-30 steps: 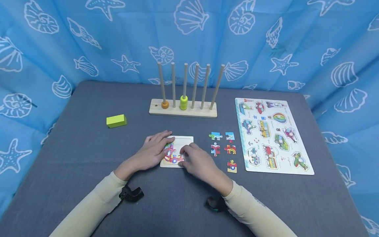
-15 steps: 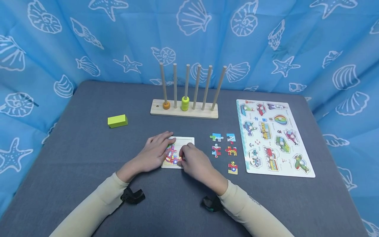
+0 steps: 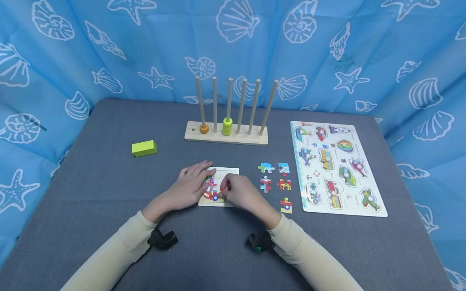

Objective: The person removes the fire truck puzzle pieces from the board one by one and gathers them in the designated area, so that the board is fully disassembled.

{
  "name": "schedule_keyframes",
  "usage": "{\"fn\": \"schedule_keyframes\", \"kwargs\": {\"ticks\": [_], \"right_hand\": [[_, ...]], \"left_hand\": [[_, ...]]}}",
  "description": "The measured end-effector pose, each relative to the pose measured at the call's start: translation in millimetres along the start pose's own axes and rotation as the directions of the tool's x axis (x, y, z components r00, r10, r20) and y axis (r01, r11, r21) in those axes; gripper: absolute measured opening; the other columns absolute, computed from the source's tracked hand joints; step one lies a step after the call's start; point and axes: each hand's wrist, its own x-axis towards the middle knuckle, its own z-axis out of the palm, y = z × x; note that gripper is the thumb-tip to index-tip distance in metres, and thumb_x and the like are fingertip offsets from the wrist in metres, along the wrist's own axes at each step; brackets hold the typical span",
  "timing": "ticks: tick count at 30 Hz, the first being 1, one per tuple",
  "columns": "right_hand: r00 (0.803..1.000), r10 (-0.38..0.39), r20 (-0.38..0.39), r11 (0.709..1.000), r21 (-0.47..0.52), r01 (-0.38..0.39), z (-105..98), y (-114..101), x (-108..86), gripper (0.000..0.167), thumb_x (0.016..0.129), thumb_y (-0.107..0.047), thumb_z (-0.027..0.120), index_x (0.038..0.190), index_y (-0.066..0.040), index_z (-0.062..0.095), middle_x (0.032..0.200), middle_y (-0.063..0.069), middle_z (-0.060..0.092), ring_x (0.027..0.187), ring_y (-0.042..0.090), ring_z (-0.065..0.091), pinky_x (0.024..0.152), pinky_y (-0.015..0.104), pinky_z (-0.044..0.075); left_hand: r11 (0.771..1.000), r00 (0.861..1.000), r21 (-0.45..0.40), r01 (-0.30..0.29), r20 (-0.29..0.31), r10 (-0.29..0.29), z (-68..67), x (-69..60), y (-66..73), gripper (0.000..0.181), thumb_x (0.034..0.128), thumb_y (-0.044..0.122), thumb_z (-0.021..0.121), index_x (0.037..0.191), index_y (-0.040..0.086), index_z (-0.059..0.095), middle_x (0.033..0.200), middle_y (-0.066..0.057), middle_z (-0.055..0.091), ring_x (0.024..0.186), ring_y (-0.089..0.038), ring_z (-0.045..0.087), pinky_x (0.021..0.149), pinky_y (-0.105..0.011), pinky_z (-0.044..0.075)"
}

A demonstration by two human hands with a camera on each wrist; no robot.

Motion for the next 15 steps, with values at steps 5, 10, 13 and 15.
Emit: {"fn": "schedule_keyframes", "kwargs": {"ticks": [5,10,13,15], "right_hand": [[0.999,0.003,0.04,0.998,0.057,-0.006,-4,2,3.1,0.005,0.086,-0.011,0.069,0.083,-0.008,0.066,0.068,-0.002,0.06,0.059,0.01,0.049,0.055,0.026,0.038],[0.998,0.006,0.055,0.997,0.072,-0.01,-6,2,5.2,0.006,0.085,-0.008,0.067,0.081,-0.008,0.071,0.067,-0.003,0.064,0.057,0.009,0.049,0.054,0.026,0.037],[0.998,0.014,0.064,0.997,0.081,-0.019,-8,1,6.8,0.008,0.085,-0.007,0.066,0.08,-0.007,0.072,0.068,-0.003,0.066,0.057,0.008,0.048,0.055,0.025,0.036],[0.997,0.016,0.075,0.996,0.085,-0.023,-9,1,7.9,0.009,0.085,-0.005,0.065,0.08,-0.007,0.072,0.068,-0.002,0.066,0.057,0.009,0.047,0.054,0.025,0.036]], "left_hand": [[0.996,0.996,-0.066,-0.055,0.07,0.06,-7.7,-2.1,-7.4,0.061,0.0988,0.041,0.045,0.151,0.015,0.028,0.16,-0.005,0.015,0.148,-0.023,0.009,0.112,-0.051,0.015],[0.994,0.99,-0.087,-0.068,0.115,0.078,-13.0,-3.0,-9.1,0.072,0.095,0.048,0.05,0.153,0.015,0.023,0.161,-0.005,0.011,0.148,-0.023,0.006,0.113,-0.051,0.014],[0.993,0.99,-0.094,-0.066,0.116,0.076,-14.0,-3.5,-8.6,0.072,0.0946,0.046,0.052,0.153,0.015,0.023,0.161,-0.004,0.011,0.148,-0.023,0.005,0.113,-0.051,0.013],[0.993,0.991,-0.094,-0.064,0.114,0.074,-14.1,-3.7,-8.6,0.072,0.0943,0.045,0.053,0.153,0.015,0.024,0.161,-0.004,0.011,0.148,-0.022,0.005,0.113,-0.05,0.013]]}}
